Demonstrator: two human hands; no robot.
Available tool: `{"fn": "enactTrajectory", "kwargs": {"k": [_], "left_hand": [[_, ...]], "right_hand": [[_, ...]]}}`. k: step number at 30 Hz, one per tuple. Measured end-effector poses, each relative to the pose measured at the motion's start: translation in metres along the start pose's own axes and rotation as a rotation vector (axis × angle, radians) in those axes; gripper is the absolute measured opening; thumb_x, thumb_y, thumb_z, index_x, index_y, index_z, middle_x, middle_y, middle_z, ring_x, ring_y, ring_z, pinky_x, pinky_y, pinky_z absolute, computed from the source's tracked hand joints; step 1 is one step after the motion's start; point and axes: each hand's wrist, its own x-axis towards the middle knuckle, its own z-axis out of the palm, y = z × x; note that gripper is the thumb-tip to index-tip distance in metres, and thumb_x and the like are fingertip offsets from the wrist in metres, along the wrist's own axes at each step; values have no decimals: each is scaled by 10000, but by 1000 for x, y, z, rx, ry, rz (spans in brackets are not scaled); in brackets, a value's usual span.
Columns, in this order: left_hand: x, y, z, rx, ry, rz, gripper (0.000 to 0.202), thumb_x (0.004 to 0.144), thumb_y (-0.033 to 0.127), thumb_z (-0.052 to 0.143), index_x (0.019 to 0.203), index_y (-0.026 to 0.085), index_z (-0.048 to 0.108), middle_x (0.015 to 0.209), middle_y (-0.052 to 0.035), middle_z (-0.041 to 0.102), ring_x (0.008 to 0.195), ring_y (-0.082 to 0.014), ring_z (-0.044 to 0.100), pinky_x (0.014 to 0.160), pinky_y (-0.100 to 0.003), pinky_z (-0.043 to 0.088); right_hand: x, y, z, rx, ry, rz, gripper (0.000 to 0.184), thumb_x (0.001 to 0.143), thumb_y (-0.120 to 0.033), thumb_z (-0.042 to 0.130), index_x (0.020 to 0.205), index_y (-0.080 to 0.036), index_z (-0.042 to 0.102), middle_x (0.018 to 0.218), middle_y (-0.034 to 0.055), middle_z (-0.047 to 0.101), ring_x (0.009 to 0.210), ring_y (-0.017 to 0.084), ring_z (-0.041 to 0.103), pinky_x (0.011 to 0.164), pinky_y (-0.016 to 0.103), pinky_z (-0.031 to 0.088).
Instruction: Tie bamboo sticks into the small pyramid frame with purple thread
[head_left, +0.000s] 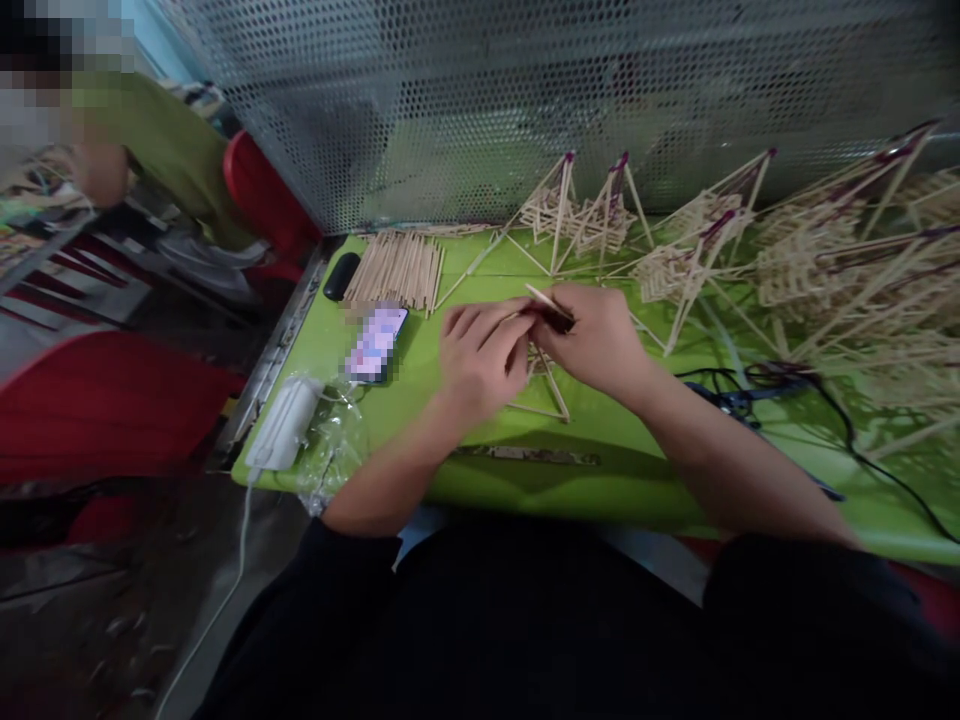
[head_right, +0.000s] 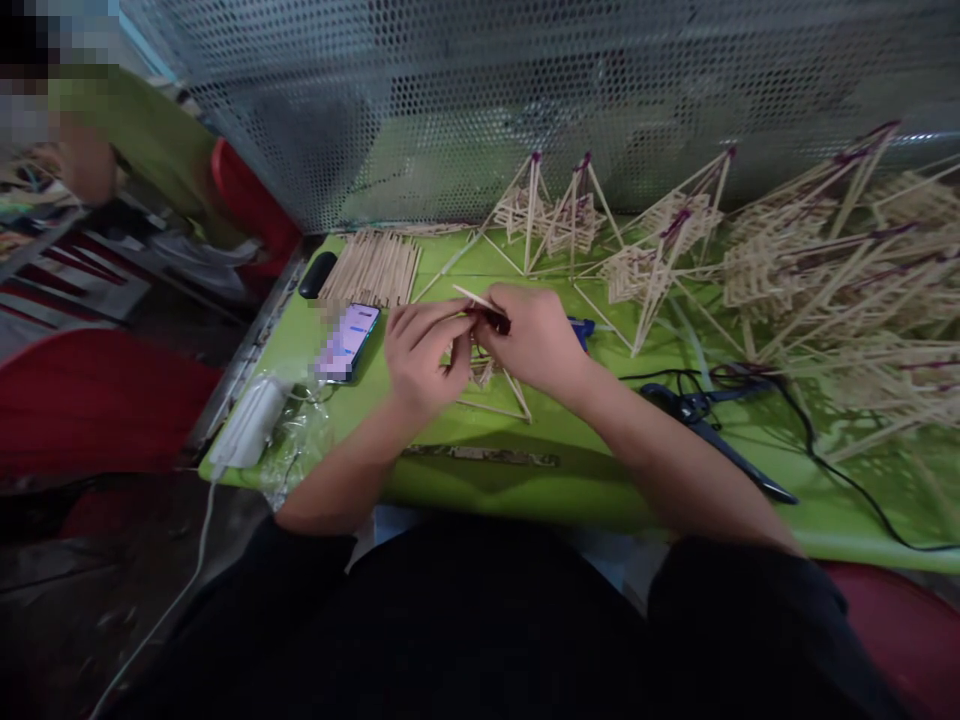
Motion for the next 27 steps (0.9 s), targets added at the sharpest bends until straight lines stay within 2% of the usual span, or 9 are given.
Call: {"fn": "enactTrajectory", "kwargs": {"k": [3,5,8,10,12,15,19,23,27], "left_hand": [[22,31,-34,22,-103,47,258,1171,112,664,1306,239,844,1385,-80,939,1144,-254,882,1027,-493,632],[38,61,-65,52,-265,116,221,1182,150,692,1323,229,843,1357,-73,938,1156,-260,876,1043,-491,637],[56,99,-113,37,-531,192,260,1225,351,736,1331,145,854,1196,-105,919,1072,-279,856,962,-478,647],[55,100,-141,-70,-659,183,392,1257,496,694,1329,144,850,1132,-94,905,982,-260,836,903,-464,647],[40,74,-164,-72,-716,76,452,1259,579,679,1384,174,837,1243,-103,919,1101,-284,863,957,-471,662],[-4,-4,-188,230,-695,-266,437,1217,629,724,1392,244,837,1399,-120,904,1327,-374,842,1148,-567,641],[-79,-99,-197,502,-638,-639,374,1085,537,832,1292,226,860,1534,-173,841,1500,-476,753,1308,-663,551],[-128,-126,-189,558,-674,-704,510,1099,613,803,1437,233,845,1704,-210,753,1611,-509,653,1375,-705,453],[-138,-126,-184,564,-638,-686,565,1104,662,794,1504,265,834,1775,-213,686,1663,-523,581,1392,-715,401]], "right_hand": [[0,5,0,45,-15,31,405,1045,-349,760,779,-265,468,713,-20,513,708,160,416,706,375,307],[0,8,0,72,-12,69,422,1082,-407,764,787,-266,499,729,-12,549,716,168,438,702,375,320],[0,9,0,53,-7,86,381,1058,-377,806,795,-263,555,707,-30,526,685,159,433,678,373,324],[-1,10,-1,42,-10,81,297,1036,-338,824,829,-255,629,702,-38,543,661,149,453,659,367,342],[-3,11,-6,68,-8,87,160,1030,-336,840,947,-243,740,751,-31,629,645,145,504,636,356,379],[-4,11,-21,94,17,95,185,1046,-360,873,1176,-238,822,862,-17,731,649,140,568,613,339,441],[-4,4,-49,13,232,51,235,1046,-447,933,1180,-278,840,905,18,749,693,170,557,642,370,493],[-14,-4,-69,-50,435,45,283,988,-568,936,1055,-304,860,803,34,718,663,213,545,612,407,405],[-40,-5,-75,-126,373,163,171,1095,-517,798,1098,-368,881,854,49,742,667,239,576,618,451,417]]}}
